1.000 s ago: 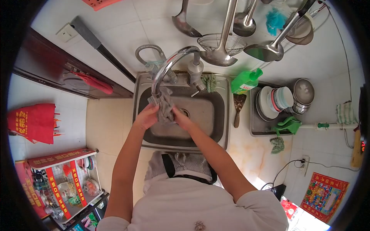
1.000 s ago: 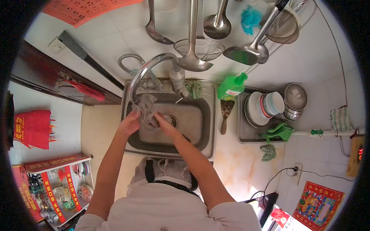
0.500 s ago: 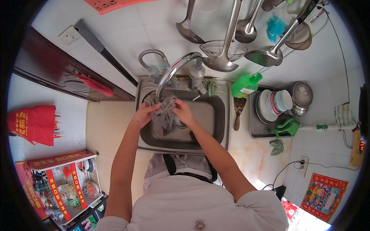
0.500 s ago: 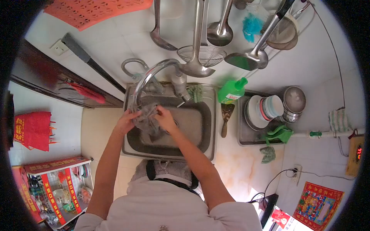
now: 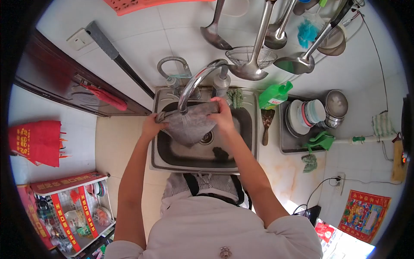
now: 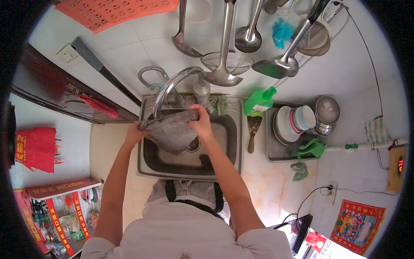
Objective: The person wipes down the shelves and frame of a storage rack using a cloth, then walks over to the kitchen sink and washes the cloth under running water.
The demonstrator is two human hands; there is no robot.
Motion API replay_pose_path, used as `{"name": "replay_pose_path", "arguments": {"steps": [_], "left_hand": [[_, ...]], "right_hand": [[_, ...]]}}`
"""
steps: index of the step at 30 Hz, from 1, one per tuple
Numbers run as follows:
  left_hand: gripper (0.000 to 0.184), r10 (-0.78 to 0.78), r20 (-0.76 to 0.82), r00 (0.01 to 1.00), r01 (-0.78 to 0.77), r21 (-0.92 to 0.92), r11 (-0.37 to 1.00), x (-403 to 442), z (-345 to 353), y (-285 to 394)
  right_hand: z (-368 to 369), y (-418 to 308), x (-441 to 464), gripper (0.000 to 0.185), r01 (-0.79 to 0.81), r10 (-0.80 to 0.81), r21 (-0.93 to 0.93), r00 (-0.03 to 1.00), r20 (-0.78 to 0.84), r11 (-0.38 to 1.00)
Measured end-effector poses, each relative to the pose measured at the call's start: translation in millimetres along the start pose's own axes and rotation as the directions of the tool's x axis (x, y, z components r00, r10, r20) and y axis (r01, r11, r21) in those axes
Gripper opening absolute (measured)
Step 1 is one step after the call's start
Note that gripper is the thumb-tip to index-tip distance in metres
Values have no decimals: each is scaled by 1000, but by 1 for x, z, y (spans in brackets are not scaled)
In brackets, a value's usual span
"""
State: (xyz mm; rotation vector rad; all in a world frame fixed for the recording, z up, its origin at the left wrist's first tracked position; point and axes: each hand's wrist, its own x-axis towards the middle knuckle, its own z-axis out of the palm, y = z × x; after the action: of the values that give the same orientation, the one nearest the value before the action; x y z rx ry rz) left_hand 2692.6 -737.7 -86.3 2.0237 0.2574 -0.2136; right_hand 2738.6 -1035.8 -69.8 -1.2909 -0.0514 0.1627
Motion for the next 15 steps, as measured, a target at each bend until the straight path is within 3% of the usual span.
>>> {"name": "replay_pose_path", "arguments": {"steps": [3, 4, 6, 8, 9, 10, 12, 14, 15], "left_hand": [[34, -50, 23, 998, 54, -232, 971, 1, -8, -6], [33, -52, 32, 998, 59, -293, 954, 1, -7, -7], [32, -46, 65, 997, 67, -370, 927, 3, -7, -5], [33, -30, 114, 993, 74, -404, 912, 3, -10, 4], [34, 47, 79, 996, -16, -353, 935, 4, -13, 8], [35, 125, 46, 991, -105, -298, 949, 5, -18, 11], [37, 211, 3, 977, -207, -179, 962, 12, -25, 10], [37, 236, -13, 972, -237, -61, 970, 24, -33, 5], [36, 213, 33, 977, -216, 152, 965, 25, -36, 14]], "right_hand": [[-13, -2, -7, 43, -25, 35, -227, 999, 41, 974], [-14, -5, -12, 36, -19, 43, -511, 999, 34, 859], [-14, -13, -21, 27, -13, 54, -914, 998, 9, 406], [-14, -24, -27, 24, -85, 130, -928, 991, -40, 362], [-14, -28, -29, 25, -117, 167, -933, 984, -62, 340], [-19, -23, -30, 25, 46, -25, -928, 999, 40, 371], [-26, -14, -30, 24, 368, -399, -868, 889, 224, 333], [-17, -13, -31, 25, 213, -250, -699, 967, 50, 683], [-10, -18, -33, 25, 116, -154, -568, 988, -19, 815]]}}
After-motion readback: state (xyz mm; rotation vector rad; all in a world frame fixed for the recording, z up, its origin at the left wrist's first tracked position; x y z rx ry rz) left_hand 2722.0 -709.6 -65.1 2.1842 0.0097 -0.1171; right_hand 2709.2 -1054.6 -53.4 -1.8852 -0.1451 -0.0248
